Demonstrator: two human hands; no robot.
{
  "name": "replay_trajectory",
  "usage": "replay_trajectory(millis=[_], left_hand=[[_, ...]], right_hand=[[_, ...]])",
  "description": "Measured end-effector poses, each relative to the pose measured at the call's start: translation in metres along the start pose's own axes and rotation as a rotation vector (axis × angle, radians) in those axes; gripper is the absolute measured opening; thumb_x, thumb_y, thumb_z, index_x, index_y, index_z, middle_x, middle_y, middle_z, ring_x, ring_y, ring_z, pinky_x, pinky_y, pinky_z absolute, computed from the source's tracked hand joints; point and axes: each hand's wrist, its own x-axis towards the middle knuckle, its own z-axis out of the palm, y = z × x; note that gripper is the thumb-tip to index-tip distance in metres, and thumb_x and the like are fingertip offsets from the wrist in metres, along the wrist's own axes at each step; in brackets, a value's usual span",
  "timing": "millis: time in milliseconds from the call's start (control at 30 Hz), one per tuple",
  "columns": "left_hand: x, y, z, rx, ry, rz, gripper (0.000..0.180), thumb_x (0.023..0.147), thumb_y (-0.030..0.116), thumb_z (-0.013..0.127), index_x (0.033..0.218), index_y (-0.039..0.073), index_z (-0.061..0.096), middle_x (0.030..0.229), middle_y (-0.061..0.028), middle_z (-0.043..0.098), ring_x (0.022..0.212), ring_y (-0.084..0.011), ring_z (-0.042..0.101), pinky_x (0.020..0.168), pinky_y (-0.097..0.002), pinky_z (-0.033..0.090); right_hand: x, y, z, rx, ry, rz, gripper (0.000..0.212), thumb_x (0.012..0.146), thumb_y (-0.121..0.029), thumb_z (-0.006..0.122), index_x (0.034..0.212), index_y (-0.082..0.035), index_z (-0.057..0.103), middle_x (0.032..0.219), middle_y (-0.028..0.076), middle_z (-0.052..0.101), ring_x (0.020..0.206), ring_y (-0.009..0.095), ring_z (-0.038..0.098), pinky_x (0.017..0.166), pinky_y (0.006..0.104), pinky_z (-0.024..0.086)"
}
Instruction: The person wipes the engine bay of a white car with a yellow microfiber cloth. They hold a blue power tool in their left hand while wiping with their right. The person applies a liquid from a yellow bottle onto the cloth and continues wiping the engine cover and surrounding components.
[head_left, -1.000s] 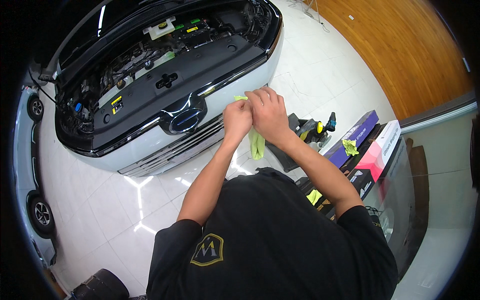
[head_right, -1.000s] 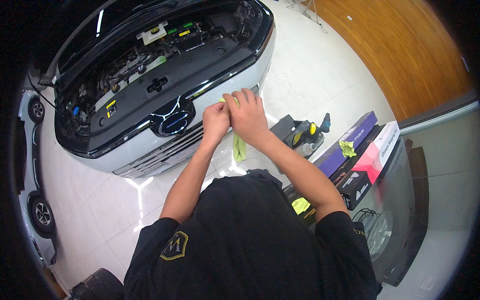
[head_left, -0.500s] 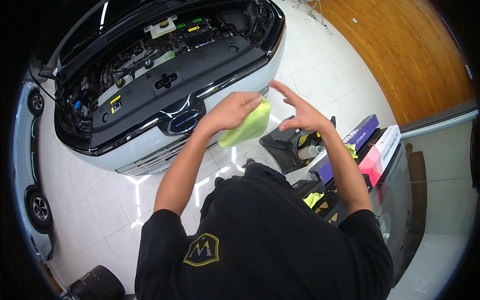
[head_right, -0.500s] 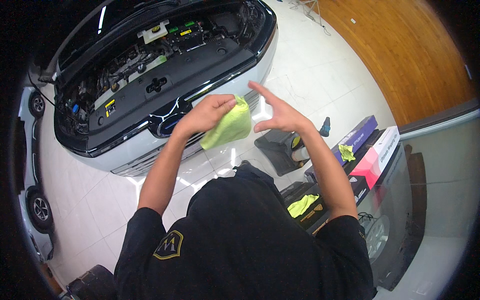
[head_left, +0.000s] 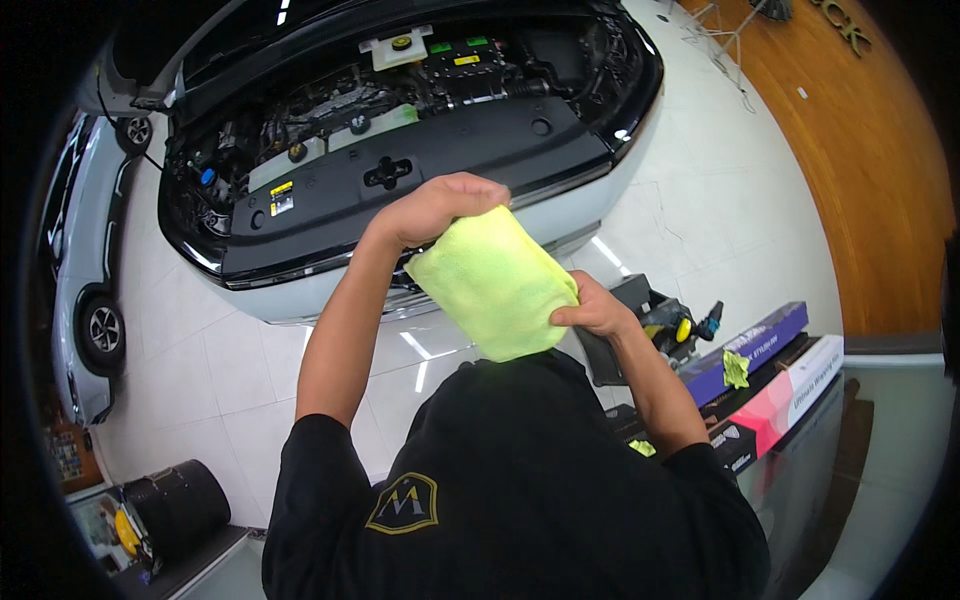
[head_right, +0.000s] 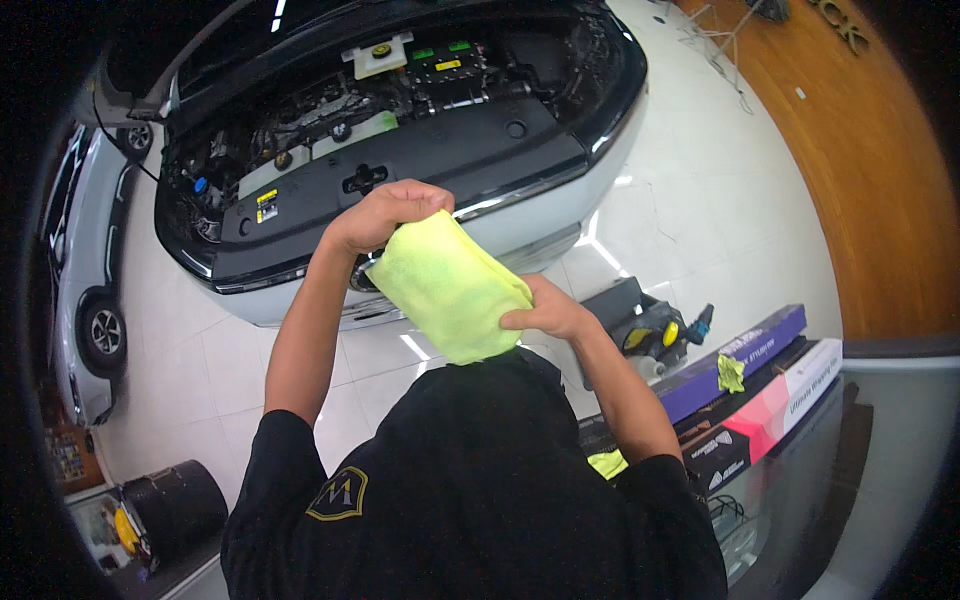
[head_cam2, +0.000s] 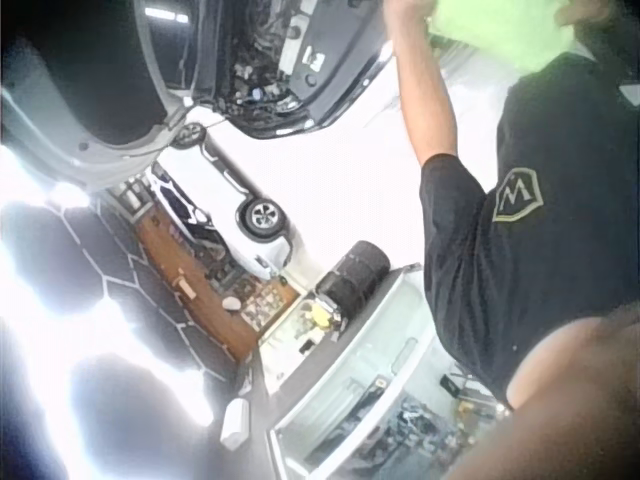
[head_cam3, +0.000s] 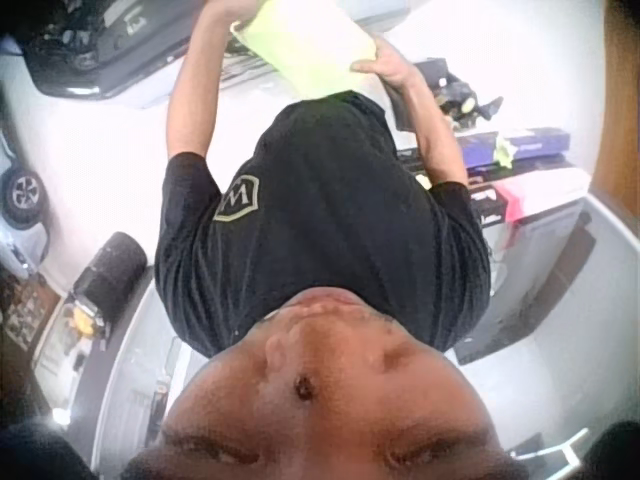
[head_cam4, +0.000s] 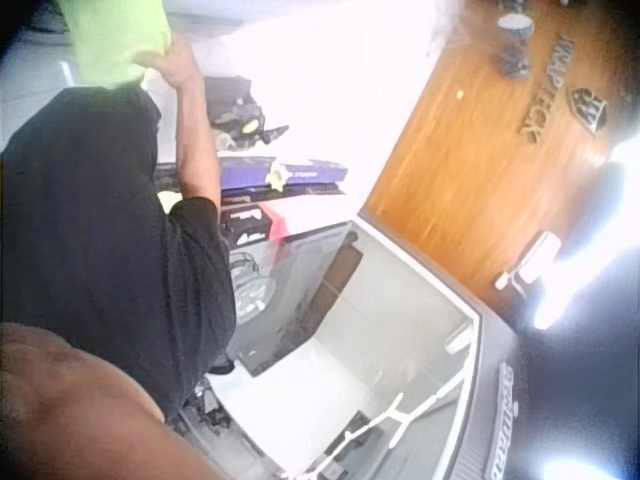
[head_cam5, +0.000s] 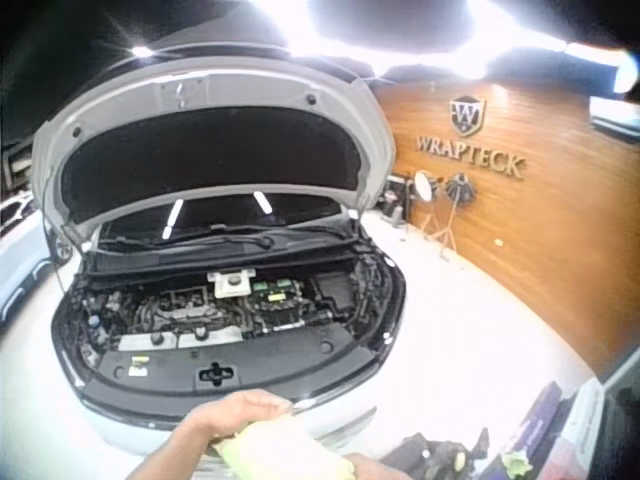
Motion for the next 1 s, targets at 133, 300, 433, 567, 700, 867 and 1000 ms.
replay_trajectory(millis=[133,300,433,567,700,867,1000], left_hand=[[0.028,-0.035,-0.037,-0.161,0.304,-0.043,0.041,0.110,0.039,0.046,0.114,0.004,0.066,0.097,-0.0014,0.068,0.083,-0.0080,0.062,0.075,-0.0236,0.049],[-0.017,-0.104,-0.057,-0.158,0.712,-0.118,0.047,0.109,0.042,0.046,0.133,0.004,0.060,0.126,-0.0113,0.070,0.097,-0.0154,0.067,0.084,-0.0294,0.052],[-0.125,-0.144,-0.025,-0.368,0.993,-0.078,0.048,0.107,0.042,0.050,0.136,0.004,0.058,0.129,-0.0134,0.069,0.099,-0.0181,0.068,0.087,-0.0316,0.052],[-0.192,-0.181,-0.020,-0.509,1.052,-0.079,0.051,0.106,0.043,0.051,0.137,0.004,0.058,0.130,-0.0142,0.068,0.104,-0.0210,0.068,0.090,-0.0347,0.052],[-0.200,-0.176,-0.030,-0.526,0.726,-0.255,0.054,0.106,0.046,0.050,0.138,0.004,0.057,0.130,-0.0145,0.067,0.105,-0.0223,0.068,0.094,-0.0364,0.051],[-0.243,-0.156,-0.043,-0.441,0.670,-0.288,0.044,0.108,0.035,0.048,0.138,0.004,0.058,0.128,-0.0138,0.069,0.108,-0.0234,0.068,0.096,-0.0370,0.052],[-0.256,-0.145,-0.092,-0.339,0.671,-0.237,0.039,0.109,0.028,0.047,0.136,0.003,0.059,0.127,-0.0124,0.069,0.107,-0.0212,0.068,0.094,-0.0340,0.051]], right_hand=[[0.023,-0.003,-0.028,0.264,0.091,-0.134,0.065,0.089,-0.019,0.079,0.143,0.001,0.050,0.133,0.013,0.065,0.119,0.024,0.065,0.104,0.0390,0.050],[0.034,-0.037,-0.096,0.171,0.476,-0.354,0.065,0.093,-0.024,0.071,0.145,0.004,0.042,0.133,0.019,0.061,0.117,0.030,0.065,0.099,0.0426,0.055],[0.050,-0.082,-0.150,-0.019,0.644,-0.497,0.058,0.096,-0.022,0.062,0.141,0.008,0.044,0.128,0.021,0.063,0.112,0.032,0.068,0.094,0.0425,0.057],[0.093,-0.122,-0.181,-0.447,0.585,-0.276,0.051,0.095,-0.020,0.062,0.137,0.008,0.051,0.126,0.020,0.064,0.106,0.026,0.069,0.091,0.0384,0.057],[0.188,-0.040,-0.223,-1.394,0.566,-0.128,0.051,0.092,-0.030,0.074,0.129,0.001,0.059,0.121,0.016,0.064,0.117,0.030,0.060,0.101,0.0434,0.045],[0.253,0.040,-0.162,-1.684,0.677,-0.208,0.036,0.088,-0.023,0.072,0.116,-0.001,0.065,0.120,0.018,0.064,0.112,0.040,0.057,0.097,0.0492,0.042],[0.334,0.082,0.021,-1.405,0.433,-0.164,0.040,0.078,-0.021,0.074,0.114,-0.005,0.066,0.126,0.016,0.062,0.122,0.036,0.054,0.107,0.0508,0.038]])
